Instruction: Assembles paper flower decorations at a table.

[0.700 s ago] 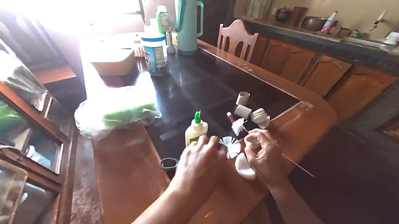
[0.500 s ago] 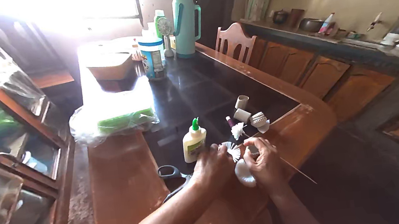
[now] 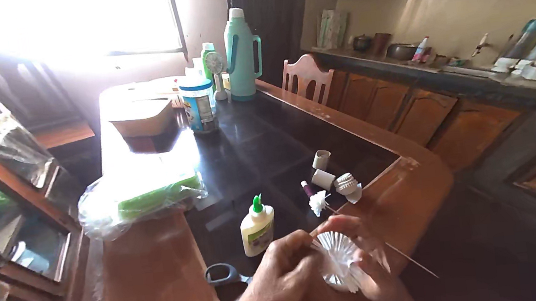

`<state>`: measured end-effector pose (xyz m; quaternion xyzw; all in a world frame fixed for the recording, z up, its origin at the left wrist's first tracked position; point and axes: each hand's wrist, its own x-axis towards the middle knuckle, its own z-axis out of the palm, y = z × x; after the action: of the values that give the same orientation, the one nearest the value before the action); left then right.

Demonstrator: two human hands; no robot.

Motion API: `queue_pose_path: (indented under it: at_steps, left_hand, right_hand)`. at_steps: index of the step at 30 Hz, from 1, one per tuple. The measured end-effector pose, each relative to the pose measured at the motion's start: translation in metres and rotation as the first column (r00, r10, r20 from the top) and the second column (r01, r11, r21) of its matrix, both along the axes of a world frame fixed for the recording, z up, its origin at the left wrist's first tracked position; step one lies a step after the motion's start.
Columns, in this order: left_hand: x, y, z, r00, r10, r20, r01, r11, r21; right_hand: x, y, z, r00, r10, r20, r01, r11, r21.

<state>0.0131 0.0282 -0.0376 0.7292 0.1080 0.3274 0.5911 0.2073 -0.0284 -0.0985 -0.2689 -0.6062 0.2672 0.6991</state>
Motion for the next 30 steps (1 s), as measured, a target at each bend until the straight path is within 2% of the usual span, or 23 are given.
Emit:
queue_pose_path:
  at_steps: [2,4,7,9,13,17,21,24,26,30]
  left_hand:
    - [0.0,0.002,-0.001,1.0,0.017,0.001,-0.017,1.0,-0.008]
    - [0.0,0.003,-0.002,0.999,0.037,0.011,-0.037,0.999,-0.017]
    - [0.0,0.0,-0.001,0.999,0.01,0.032,-0.007,0.998,-0.064]
    - [0.003,-0.001,-0.006,0.995,-0.009,0.096,0.015,0.998,-0.055]
    - [0.006,0.0,-0.014,0.974,0.088,0.211,-0.102,0.993,0.054]
    - [0.004,-0.002,-0.009,0.96,0.196,0.201,-0.235,0.952,0.197]
    - [0.004,-0.004,-0.009,0.958,0.216,0.187,-0.256,0.941,0.22]
    - [0.004,-0.004,-0.011,0.967,0.201,0.155,-0.235,0.941,0.242]
    - [0.004,-0.004,-0.012,0.97,0.203,0.133,-0.232,0.936,0.263]
    - [0.004,-0.004,-0.013,0.967,0.235,0.1,-0.255,0.921,0.294]
  right_hand:
    - [-0.008,-0.011,0.005,0.981,0.125,-0.15,-0.143,0.983,-0.118]
    - [-0.017,-0.022,0.014,0.969,0.107,-0.224,-0.149,0.972,-0.18]
    - [-0.027,-0.031,0.024,0.983,-0.074,-0.167,0.039,0.978,-0.205]
    - [-0.027,-0.033,0.028,0.987,-0.131,-0.098,0.111,0.977,-0.181]
    - [-0.023,-0.038,0.034,0.982,-0.18,-0.053,0.171,0.974,-0.148]
    - [-0.012,-0.037,0.033,0.961,-0.264,-0.088,0.253,0.96,-0.116]
    - [-0.008,-0.036,0.03,0.958,-0.27,-0.099,0.258,0.958,-0.125]
    - [-0.01,-0.036,0.035,0.988,-0.139,-0.069,0.122,0.97,-0.209]
    - [-0.016,-0.035,0.039,0.986,-0.108,-0.124,0.071,0.959,-0.274]
    - [-0.023,-0.029,0.039,0.968,-0.206,-0.145,0.164,0.953,-0.255]
